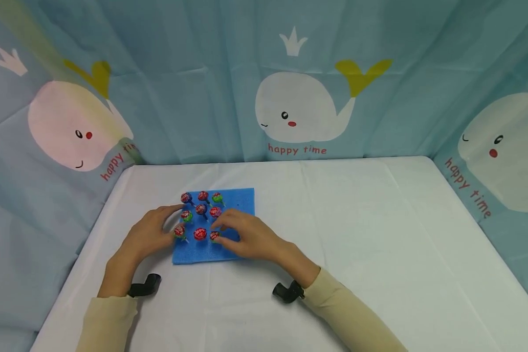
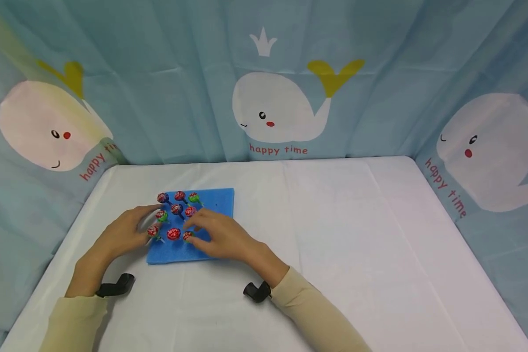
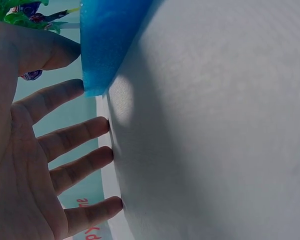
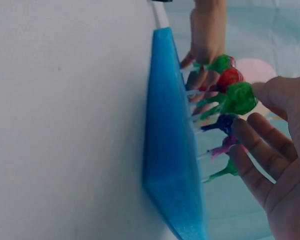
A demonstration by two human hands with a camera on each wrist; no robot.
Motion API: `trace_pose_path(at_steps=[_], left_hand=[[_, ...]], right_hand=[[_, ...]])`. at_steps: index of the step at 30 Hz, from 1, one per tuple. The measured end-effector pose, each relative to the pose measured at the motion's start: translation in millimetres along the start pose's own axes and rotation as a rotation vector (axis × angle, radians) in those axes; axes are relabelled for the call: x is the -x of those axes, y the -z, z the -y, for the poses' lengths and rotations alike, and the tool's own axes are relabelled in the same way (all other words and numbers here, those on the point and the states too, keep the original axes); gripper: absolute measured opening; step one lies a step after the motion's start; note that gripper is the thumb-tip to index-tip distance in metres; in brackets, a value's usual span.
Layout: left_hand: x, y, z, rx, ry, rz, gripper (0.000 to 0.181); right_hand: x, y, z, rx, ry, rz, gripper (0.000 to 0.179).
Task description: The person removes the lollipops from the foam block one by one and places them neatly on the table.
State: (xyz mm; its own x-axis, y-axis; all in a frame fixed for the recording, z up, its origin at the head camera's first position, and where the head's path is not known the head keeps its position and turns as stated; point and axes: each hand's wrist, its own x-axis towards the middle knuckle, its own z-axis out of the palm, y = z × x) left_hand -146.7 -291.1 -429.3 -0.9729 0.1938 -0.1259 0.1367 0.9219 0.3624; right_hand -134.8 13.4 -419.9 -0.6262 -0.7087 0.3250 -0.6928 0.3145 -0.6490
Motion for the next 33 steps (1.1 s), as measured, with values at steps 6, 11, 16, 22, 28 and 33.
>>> trace_pose_path(at_steps=[6, 11, 16, 22, 28, 33], left_hand=[[-2.6, -4.5, -2.9, 0.007, 0.002, 0.009, 0.078], [-0.4, -7.1, -4.2, 0.01, 0.006, 0.0, 0.077], [6.6, -3.6, -3.5, 0.013, 0.023, -0.006, 0.077], [-0.4, -3.7, -5.1, 0.015, -0.002, -0.011, 0.076], [1.1, -3.6, -4.6, 0.019, 0.018, 0.003, 0.078], [1.8, -2.1, -3.9, 0.022, 0.018, -0.007, 0.079]], right_hand=[[2.6, -5.4, 0.2, 0.077, 0.029, -0.059, 0.015], [3.7, -9.3, 0.5, 0.105, 0.032, -0.094, 0.018], [1.3, -15.7, 2.8, 0.121, 0.041, -0.067, 0.021], [2.2, -14.7, 2.8, 0.121, 0.011, -0.081, 0.021], [1.8, -17.1, 1.6, 0.142, 0.041, -0.069, 0.024], [-0.4, -18.8, -0.6, 0.13, 0.04, -0.091, 0.025]])
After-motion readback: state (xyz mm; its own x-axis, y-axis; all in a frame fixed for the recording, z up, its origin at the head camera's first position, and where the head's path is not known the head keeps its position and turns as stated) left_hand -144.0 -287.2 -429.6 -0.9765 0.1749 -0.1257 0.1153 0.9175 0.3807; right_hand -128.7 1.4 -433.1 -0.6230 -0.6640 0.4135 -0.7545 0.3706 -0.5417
